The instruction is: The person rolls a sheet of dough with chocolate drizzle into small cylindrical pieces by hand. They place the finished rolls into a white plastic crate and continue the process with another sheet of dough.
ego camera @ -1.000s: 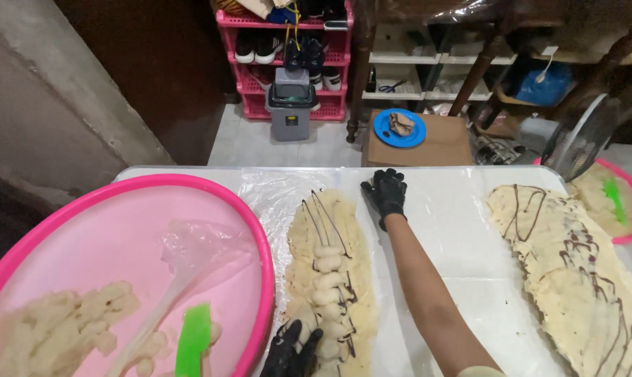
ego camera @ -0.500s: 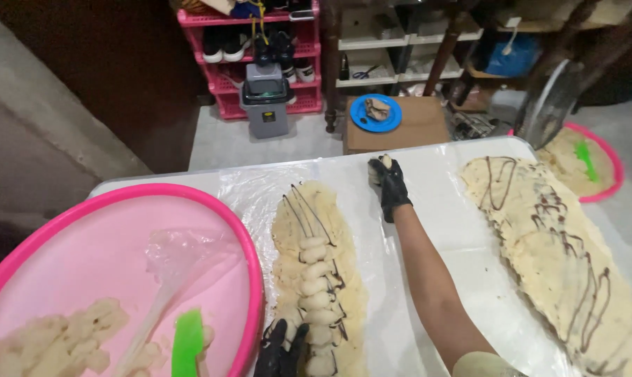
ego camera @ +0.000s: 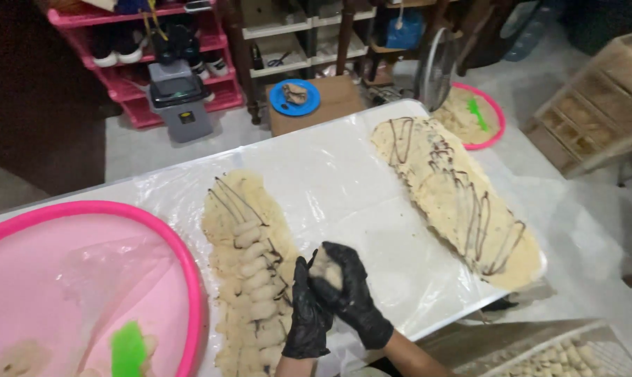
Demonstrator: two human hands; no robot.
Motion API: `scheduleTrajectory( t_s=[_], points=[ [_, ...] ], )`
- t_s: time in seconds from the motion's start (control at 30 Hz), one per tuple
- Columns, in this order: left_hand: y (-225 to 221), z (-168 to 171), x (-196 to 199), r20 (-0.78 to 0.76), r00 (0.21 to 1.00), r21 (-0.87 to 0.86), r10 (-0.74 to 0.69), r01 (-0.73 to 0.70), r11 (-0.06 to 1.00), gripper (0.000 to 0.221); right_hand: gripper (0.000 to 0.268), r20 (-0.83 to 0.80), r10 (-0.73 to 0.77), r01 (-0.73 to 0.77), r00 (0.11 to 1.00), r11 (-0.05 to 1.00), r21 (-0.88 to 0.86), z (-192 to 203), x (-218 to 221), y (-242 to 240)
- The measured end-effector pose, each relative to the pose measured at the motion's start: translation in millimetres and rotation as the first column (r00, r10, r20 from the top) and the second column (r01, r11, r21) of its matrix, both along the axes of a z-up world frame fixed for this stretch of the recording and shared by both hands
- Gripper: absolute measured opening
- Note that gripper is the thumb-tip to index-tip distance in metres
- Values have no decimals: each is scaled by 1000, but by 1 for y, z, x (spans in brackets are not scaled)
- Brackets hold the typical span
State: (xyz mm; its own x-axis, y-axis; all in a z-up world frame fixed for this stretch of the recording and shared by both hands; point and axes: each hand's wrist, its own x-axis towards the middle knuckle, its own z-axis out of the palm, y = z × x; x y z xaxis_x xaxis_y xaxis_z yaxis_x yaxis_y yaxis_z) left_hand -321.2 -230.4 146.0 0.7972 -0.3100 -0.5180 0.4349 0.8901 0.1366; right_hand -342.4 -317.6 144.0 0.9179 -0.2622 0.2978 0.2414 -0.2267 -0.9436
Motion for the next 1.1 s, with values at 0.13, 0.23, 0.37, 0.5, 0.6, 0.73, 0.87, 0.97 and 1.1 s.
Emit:
scheduleTrajectory(
  t_s=[0.13,0.23,0.37,0.5,0.6,0.73,0.87,0.97,1.1],
  points=[
    [-17,-70,-8,-124,972,-673,-199,65,737,27,64,332,1,162,943,872,-463,-39,-23,-16],
    [-16,-44,-18,-46,976,-184,-213,202,962,38,57,236,-102,146,966,973,-177,-7,-44,-14],
    [-17,-26,-25,-154,924,-231,-349,310,922,69,49,-79,-259,244,963,706,665,16,-52,-20],
    [-26,-34,-36,-241,922,-237,-302,246,940,42,53,-130,1,127,992,-215,968,5,-78,-92],
    [-42,-50,-42,-101,933,-285,-347,307,908,54,75,-275,-365,174,889,-287,942,19,-131,-132],
    [-76,-41,-50,-161,892,-329,-422,354,875,52,48,-164,-565,162,808,-55,985,-13,-252,-232],
    [-109,-60,-59,-178,795,-228,-580,540,810,49,45,-297,-891,323,344,-184,928,-74,-420,-311],
    [-128,-67,-73,-189,755,-191,-628,600,777,52,30,-321,-938,365,-131,-346,864,-102,-535,-333],
    [-152,-104,-62,-185,769,-263,-612,561,785,53,44,-270,-885,556,-379,-452,698,-129,-582,-294]
  ],
)
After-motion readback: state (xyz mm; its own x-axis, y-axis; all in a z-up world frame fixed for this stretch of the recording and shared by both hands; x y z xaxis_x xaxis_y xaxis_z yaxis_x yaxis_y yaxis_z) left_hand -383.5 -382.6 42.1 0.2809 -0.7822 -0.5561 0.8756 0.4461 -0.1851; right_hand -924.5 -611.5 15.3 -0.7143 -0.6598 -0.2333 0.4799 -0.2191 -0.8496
